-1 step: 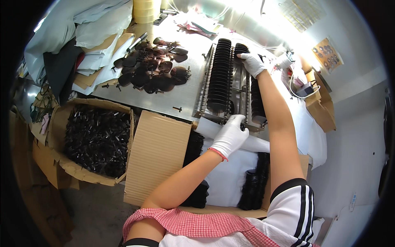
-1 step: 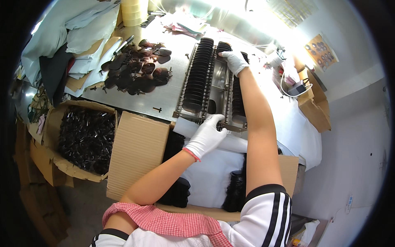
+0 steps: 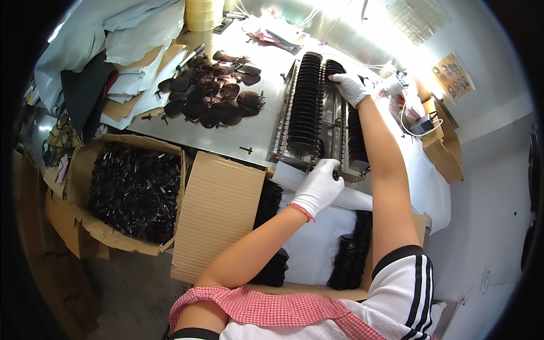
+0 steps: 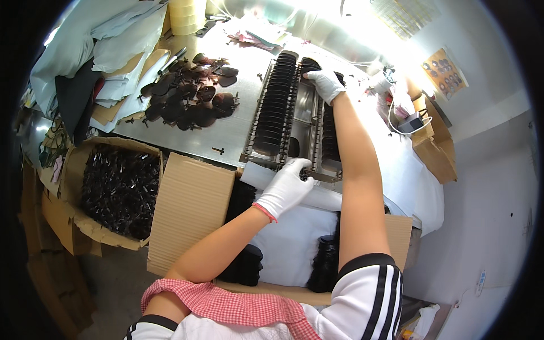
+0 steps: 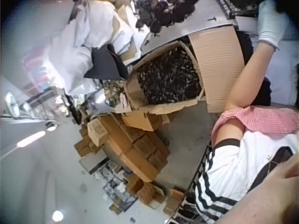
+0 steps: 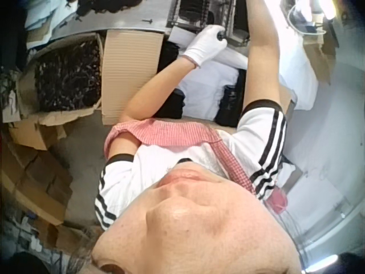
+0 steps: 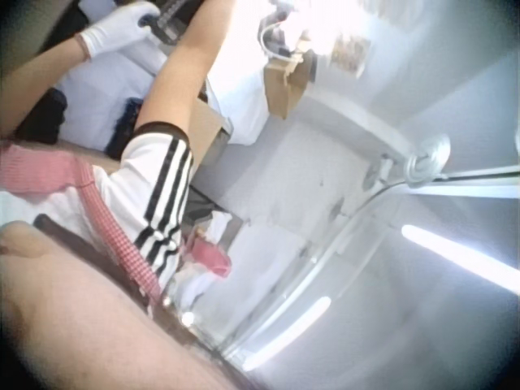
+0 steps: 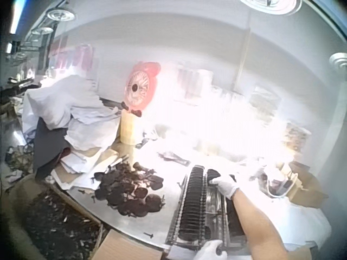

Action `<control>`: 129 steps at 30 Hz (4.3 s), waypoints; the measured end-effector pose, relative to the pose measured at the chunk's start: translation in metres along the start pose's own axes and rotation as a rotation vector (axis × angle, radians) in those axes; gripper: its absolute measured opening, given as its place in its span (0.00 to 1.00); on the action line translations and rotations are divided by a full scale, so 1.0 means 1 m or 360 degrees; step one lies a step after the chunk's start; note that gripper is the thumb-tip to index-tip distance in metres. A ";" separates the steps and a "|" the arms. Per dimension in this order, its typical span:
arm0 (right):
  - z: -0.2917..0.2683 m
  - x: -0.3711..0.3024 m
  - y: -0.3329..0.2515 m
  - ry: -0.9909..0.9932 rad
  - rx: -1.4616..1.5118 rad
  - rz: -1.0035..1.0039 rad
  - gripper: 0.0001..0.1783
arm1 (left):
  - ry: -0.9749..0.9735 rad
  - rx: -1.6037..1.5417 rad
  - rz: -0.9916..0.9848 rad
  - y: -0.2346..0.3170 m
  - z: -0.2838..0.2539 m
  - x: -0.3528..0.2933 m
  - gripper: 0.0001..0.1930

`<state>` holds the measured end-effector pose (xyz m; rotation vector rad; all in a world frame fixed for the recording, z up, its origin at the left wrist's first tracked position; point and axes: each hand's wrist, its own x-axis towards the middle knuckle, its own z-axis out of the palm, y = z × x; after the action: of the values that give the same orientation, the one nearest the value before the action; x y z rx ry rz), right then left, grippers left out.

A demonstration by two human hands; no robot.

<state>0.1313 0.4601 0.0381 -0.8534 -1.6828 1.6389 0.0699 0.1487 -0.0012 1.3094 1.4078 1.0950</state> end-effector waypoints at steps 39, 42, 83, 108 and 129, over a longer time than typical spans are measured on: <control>0.095 -0.204 -0.047 0.0094 -0.2104 -0.0230 0.14 | 0.0164 -0.2383 -0.0600 0.011 -0.035 -0.092 0.13; 0.094 -0.173 -0.026 -0.0450 -0.2882 -0.0174 0.19 | -0.0024 -0.2595 -0.0511 -0.004 -0.034 -0.110 0.16; 0.015 -0.428 0.054 -0.0459 -0.2156 0.0233 0.21 | -0.0377 -0.1150 -0.0421 -0.081 0.171 -0.077 0.25; 0.103 -0.331 0.016 0.0404 -0.1709 -0.0944 0.19 | 0.0370 0.1727 0.0512 0.017 -0.121 0.041 0.41; 0.130 -0.273 0.032 0.0663 -0.1517 -0.0739 0.37 | -0.0317 0.2364 0.0238 0.060 -0.107 0.044 0.16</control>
<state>0.1882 0.1639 0.0022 -1.0143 -2.1114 0.2611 -0.0242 0.1927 0.0783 2.4221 2.0125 -0.2478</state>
